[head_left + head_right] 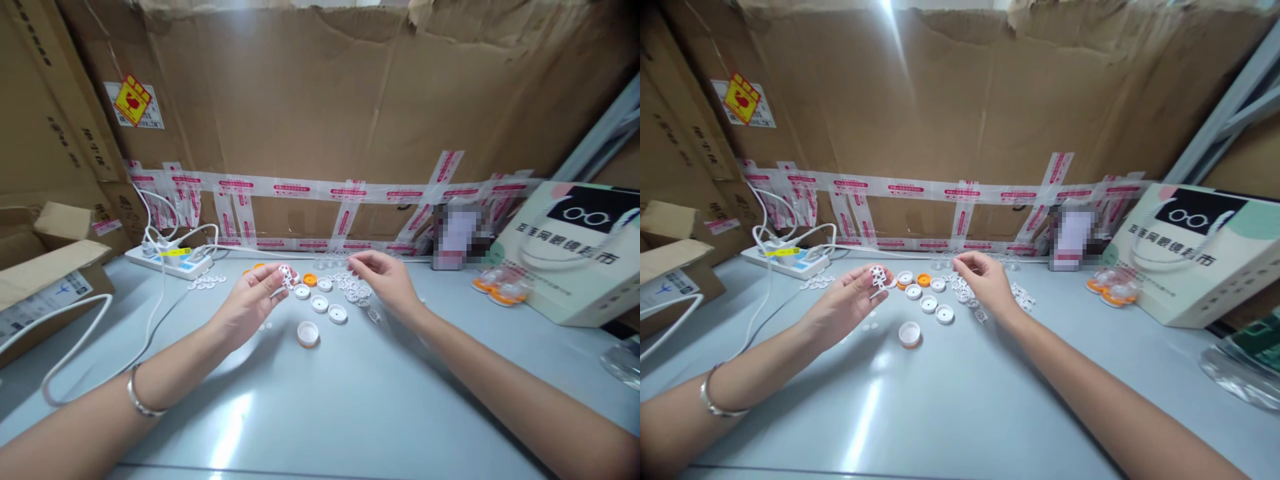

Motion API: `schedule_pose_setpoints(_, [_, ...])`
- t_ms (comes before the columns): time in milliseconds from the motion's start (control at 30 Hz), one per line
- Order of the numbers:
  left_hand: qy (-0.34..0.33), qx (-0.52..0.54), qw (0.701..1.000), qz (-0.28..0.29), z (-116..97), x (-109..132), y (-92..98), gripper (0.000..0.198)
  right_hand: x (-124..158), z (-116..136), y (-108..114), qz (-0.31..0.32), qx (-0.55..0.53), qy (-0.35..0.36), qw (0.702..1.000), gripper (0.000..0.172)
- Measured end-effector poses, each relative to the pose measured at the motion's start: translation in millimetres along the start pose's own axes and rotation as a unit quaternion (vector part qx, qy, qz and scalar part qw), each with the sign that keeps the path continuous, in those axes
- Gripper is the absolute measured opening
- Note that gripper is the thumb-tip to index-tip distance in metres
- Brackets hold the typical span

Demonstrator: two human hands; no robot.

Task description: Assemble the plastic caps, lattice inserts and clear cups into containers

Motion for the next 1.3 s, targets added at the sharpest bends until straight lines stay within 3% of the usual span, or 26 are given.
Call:
schedule_pose_setpoints(100, [0.009,-0.005,1.000,-0.006,2,-4,4.9,0.023,-28,-24,-1,0.095,0.094,-0.005,0.991,0.016])
schedule_pose_setpoints(267, [0.014,-0.012,1.000,-0.005,6,-4,4.7,0.023,-48,-40,-22,0.164,0.158,0.009,0.974,0.021])
schedule_pose_setpoints(400, [0.011,-0.020,1.000,0.008,7,-3,5.8,0.018,-48,-43,-26,0.179,0.166,0.003,0.970,0.014])
schedule_pose_setpoints(500, [0.011,-0.017,1.000,0.006,7,-4,6.9,0.018,-42,-41,-19,0.151,0.143,-0.009,0.978,0.011])
schedule_pose_setpoints(667, [0.026,0.008,1.000,0.002,10,-5,5.5,0.022,-29,-20,-4,0.096,0.043,-0.053,0.993,0.023])
schedule_pose_setpoints(767, [0.036,0.019,0.999,-0.006,11,-3,2.9,0.025,-17,3,-5,0.100,-0.092,-0.085,0.987,0.031])
schedule_pose_setpoints(867, [0.040,0.017,0.999,0.002,13,-1,-0.5,0.027,-1,24,-14,0.111,-0.365,-0.161,0.910,0.024])
schedule_pose_setpoints(933, [0.038,0.013,0.999,0.012,15,0,-2.8,0.026,9,34,-22,0.122,-0.447,-0.192,0.865,0.022])
schedule_pose_setpoints(1067, [0.019,-0.024,0.999,0.016,20,3,-6.4,0.023,23,41,-36,0.123,-0.483,-0.198,0.844,0.021])
schedule_pose_setpoints(1300, [-0.068,-0.168,0.983,-0.024,23,6,-11.4,0.020,33,42,-48,0.044,-0.440,-0.167,0.881,0.022])
Point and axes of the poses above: each hand's wrist, its own x-axis away from the middle knuckle, its own y-axis out of the back of the hand, z = x × y, the point moved 1 cm from there along -x, towards the middle knuckle, and after that the axes turned 10 degrees about -x, right-handed, at the moved point
